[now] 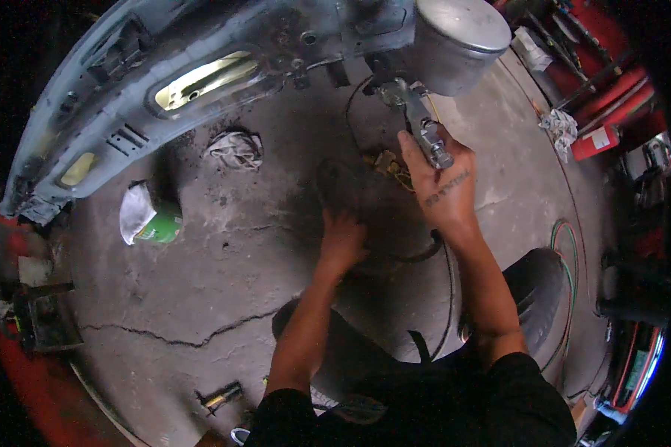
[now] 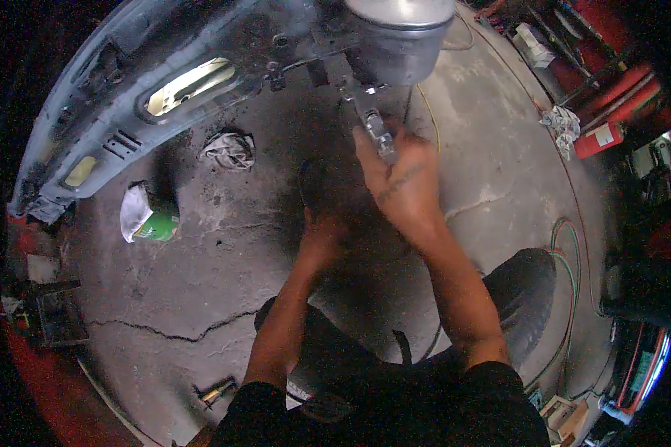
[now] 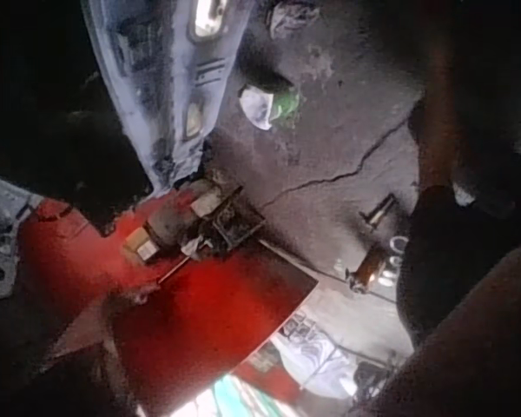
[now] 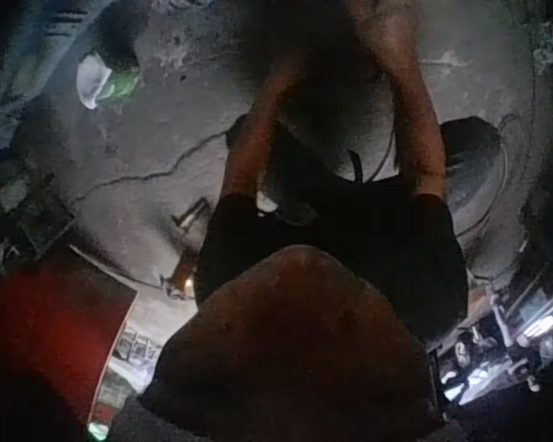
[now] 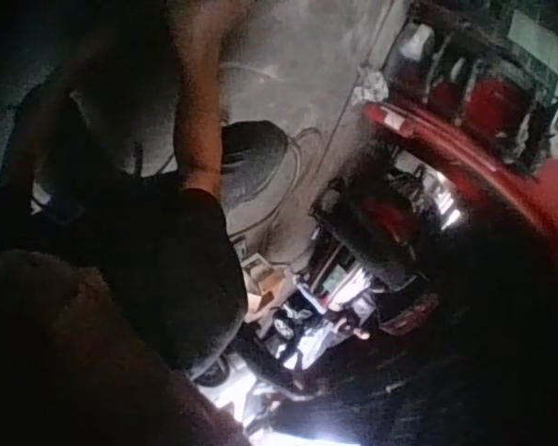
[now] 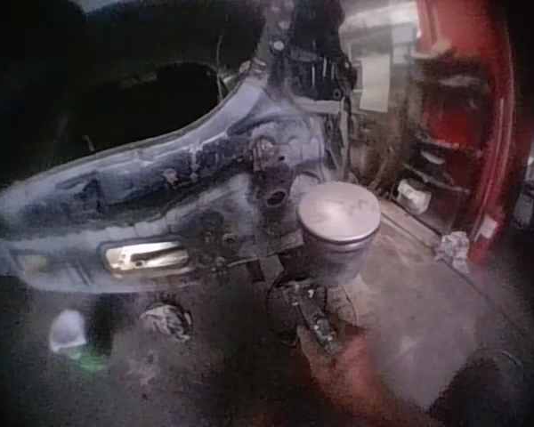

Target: The person sprays a car body component using a spray gun, moving the tool along the surface to apply paint. Later, the person moves the spray gun to the underside of a vehicle chassis and continues to apply paint to the metal components.

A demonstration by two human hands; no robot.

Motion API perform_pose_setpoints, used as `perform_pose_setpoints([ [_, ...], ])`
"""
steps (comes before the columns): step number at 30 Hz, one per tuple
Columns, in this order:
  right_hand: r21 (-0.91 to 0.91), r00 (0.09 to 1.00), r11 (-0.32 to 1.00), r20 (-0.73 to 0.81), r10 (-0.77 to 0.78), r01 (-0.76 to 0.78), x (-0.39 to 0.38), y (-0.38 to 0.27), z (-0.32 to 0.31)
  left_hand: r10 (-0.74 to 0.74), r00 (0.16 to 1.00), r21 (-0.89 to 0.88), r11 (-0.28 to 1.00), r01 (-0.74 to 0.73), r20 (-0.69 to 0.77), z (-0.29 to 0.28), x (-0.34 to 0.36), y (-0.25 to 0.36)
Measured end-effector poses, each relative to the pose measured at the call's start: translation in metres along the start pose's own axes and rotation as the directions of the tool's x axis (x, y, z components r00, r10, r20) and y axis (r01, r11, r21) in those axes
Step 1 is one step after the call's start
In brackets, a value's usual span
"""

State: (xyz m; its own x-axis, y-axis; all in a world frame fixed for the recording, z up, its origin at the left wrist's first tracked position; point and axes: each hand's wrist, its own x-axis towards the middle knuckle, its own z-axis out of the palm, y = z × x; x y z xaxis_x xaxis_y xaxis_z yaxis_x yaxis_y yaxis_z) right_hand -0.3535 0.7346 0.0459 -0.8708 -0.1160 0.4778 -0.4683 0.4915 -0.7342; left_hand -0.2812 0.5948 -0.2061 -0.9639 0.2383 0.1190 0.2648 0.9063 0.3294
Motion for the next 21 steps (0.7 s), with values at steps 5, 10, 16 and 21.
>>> perform_pose_setpoints([
  [5, -0.005, 0.994, 0.999, -0.092, -0.055, 0.054, 0.0, 0.014, -0.001, -0.022, 0.997, 0.005, 1.0, 0.022, 0.077, 0.003, 0.004, 0.001],
  [10, -0.057, 1.0, 0.998, -0.016, -0.013, 0.012, -0.001, 0.01, 0.006, -0.047, 0.989, 0.031, 0.999, 0.043, 0.139, 0.007, 0.002, -0.006],
  [16, -0.035, 0.988, 0.988, 0.026, -0.149, 0.15, -0.004, -0.006, 0.019, -0.039, 0.997, 0.057, 0.998, 0.036, 0.059, 0.024, -0.009, -0.015],
  [21, -0.038, 0.988, 0.987, 0.025, -0.155, 0.156, -0.005, -0.009, 0.028, -0.07, 0.993, 0.061, 0.996, 0.065, 0.091, 0.009, -0.004, -0.007],
])
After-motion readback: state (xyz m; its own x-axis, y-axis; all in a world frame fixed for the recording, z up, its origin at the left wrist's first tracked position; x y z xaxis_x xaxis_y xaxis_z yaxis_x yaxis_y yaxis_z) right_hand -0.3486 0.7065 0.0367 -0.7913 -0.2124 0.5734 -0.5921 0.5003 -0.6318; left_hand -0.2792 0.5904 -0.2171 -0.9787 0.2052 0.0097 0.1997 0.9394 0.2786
